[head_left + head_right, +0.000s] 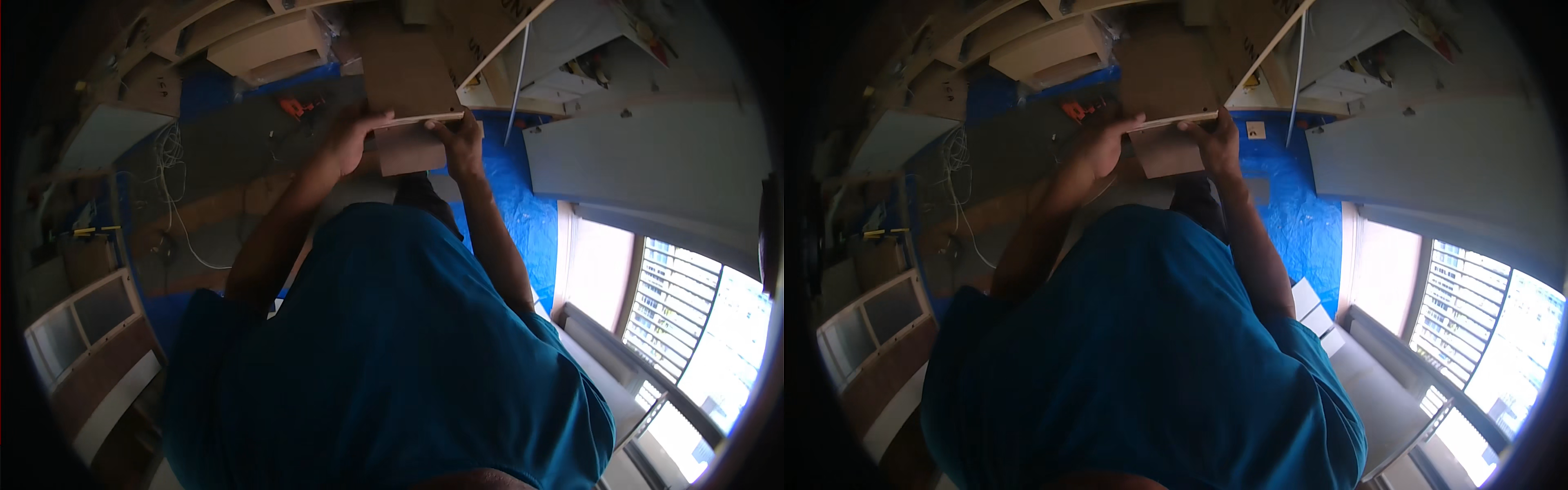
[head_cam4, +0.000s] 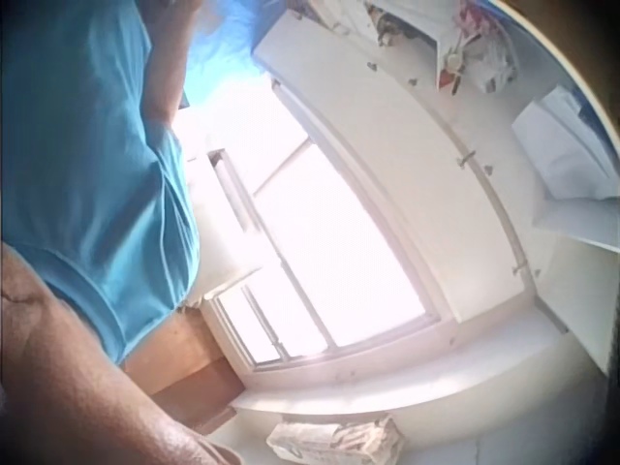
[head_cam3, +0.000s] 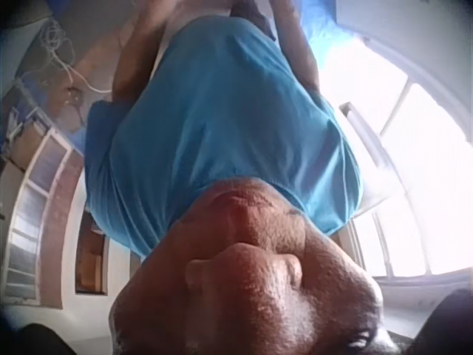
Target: The person assembles wooden cabinet components by drilling a pilot hole, aligning several plywood pieces, and applying glue to join them at a corner.
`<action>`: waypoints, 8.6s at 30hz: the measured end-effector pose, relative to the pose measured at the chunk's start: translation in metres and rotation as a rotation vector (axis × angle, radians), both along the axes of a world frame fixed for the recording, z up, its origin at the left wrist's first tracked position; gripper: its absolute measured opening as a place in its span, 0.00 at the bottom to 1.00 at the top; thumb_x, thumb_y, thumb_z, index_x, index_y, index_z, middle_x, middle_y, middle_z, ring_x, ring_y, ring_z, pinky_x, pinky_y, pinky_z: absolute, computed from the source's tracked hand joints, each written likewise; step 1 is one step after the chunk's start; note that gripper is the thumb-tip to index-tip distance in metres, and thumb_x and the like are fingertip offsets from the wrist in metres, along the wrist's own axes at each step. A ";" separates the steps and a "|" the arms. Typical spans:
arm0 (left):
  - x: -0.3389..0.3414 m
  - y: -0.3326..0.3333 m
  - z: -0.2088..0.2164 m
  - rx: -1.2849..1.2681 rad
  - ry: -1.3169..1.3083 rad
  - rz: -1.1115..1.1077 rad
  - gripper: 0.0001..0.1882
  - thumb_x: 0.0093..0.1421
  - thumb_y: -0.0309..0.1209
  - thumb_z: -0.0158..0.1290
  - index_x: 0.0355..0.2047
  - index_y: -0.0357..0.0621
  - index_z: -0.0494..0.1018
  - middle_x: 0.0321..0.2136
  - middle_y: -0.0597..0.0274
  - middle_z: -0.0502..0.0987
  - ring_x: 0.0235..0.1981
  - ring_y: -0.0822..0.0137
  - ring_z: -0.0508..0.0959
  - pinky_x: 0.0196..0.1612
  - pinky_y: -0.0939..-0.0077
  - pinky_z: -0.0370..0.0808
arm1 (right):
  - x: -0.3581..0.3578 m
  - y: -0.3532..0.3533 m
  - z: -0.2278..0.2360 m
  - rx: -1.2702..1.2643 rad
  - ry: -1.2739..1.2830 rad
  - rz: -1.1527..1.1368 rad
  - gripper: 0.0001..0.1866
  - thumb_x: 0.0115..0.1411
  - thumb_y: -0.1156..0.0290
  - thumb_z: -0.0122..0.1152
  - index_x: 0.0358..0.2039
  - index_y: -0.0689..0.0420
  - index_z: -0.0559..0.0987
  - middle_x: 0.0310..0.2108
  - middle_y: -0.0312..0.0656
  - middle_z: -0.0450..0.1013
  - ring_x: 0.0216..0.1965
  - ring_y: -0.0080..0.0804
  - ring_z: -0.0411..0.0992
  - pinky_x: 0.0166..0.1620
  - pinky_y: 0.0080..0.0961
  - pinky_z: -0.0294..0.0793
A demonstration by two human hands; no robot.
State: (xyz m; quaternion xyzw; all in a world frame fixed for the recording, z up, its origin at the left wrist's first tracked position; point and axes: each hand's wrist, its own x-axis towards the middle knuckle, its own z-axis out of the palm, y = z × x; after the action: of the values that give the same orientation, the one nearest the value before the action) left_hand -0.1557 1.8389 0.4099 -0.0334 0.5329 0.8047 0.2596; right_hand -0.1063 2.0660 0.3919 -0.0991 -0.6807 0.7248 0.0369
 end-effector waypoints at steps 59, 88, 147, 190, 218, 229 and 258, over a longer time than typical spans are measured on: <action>-0.570 -0.015 -0.087 0.119 -0.002 -0.312 0.15 0.71 0.32 0.57 0.55 0.42 0.75 0.36 0.68 0.77 0.36 0.71 0.77 0.39 0.72 0.72 | -0.514 0.037 -0.005 -0.993 0.021 -0.354 0.27 0.75 0.55 0.46 0.66 0.60 0.69 0.64 0.51 0.71 0.65 0.45 0.69 0.69 0.47 0.66; -0.543 -0.040 -0.158 -0.473 -0.077 -0.739 0.24 0.71 0.36 0.58 0.63 0.37 0.73 0.50 0.57 0.83 0.45 0.66 0.84 0.48 0.69 0.81 | -0.397 0.097 -0.056 -0.502 0.098 -0.415 0.28 0.59 0.68 0.59 0.59 0.67 0.77 0.58 0.47 0.77 0.62 0.38 0.72 0.67 0.36 0.65; -0.588 0.135 -0.095 -0.157 0.018 -0.688 0.31 0.72 0.57 0.53 0.55 0.39 0.71 0.42 0.62 0.75 0.36 0.68 0.83 0.28 0.77 0.72 | -0.523 0.143 -0.100 -0.264 -0.021 -0.644 0.13 0.68 0.60 0.63 0.32 0.55 0.85 0.28 0.24 0.70 0.32 0.15 0.61 0.36 0.23 0.58; -0.718 0.222 -0.156 -0.071 -0.199 -0.350 0.08 0.69 0.31 0.60 0.44 0.43 0.75 0.29 0.65 0.77 0.22 0.73 0.75 0.24 0.75 0.68 | -0.673 0.127 -0.100 -0.374 -0.480 -0.524 0.48 0.67 0.37 0.63 0.75 0.49 0.53 0.73 0.52 0.58 0.71 0.62 0.60 0.61 0.75 0.67; -0.725 0.212 -0.119 -0.864 0.521 -0.611 0.39 0.58 0.34 0.63 0.67 0.28 0.66 0.61 0.28 0.72 0.64 0.35 0.72 0.68 0.52 0.69 | -0.695 0.121 -0.153 -0.425 -0.358 -0.655 0.45 0.66 0.66 0.70 0.72 0.45 0.47 0.66 0.49 0.65 0.57 0.47 0.74 0.41 0.50 0.85; -0.798 0.211 -0.157 -1.217 1.166 -0.493 0.42 0.71 0.50 0.53 0.78 0.44 0.53 0.79 0.53 0.50 0.76 0.34 0.53 0.72 0.33 0.54 | -0.691 0.111 -0.143 -0.323 -0.301 -0.709 0.41 0.67 0.61 0.70 0.70 0.46 0.52 0.65 0.50 0.66 0.60 0.52 0.72 0.47 0.60 0.83; -0.832 0.248 -0.092 -0.834 1.217 -0.606 0.24 0.65 0.45 0.56 0.53 0.41 0.76 0.55 0.49 0.75 0.60 0.46 0.72 0.59 0.43 0.69 | -0.706 0.112 -0.195 -0.162 -0.075 -0.923 0.56 0.59 0.73 0.76 0.74 0.60 0.42 0.61 0.52 0.67 0.56 0.36 0.70 0.51 0.31 0.69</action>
State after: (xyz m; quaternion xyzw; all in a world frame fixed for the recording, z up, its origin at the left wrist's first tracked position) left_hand -0.9882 2.0873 0.3180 0.4637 0.8243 0.3102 0.0968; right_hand -0.8122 2.1777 0.1972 -0.4202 -0.5075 0.6794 0.3228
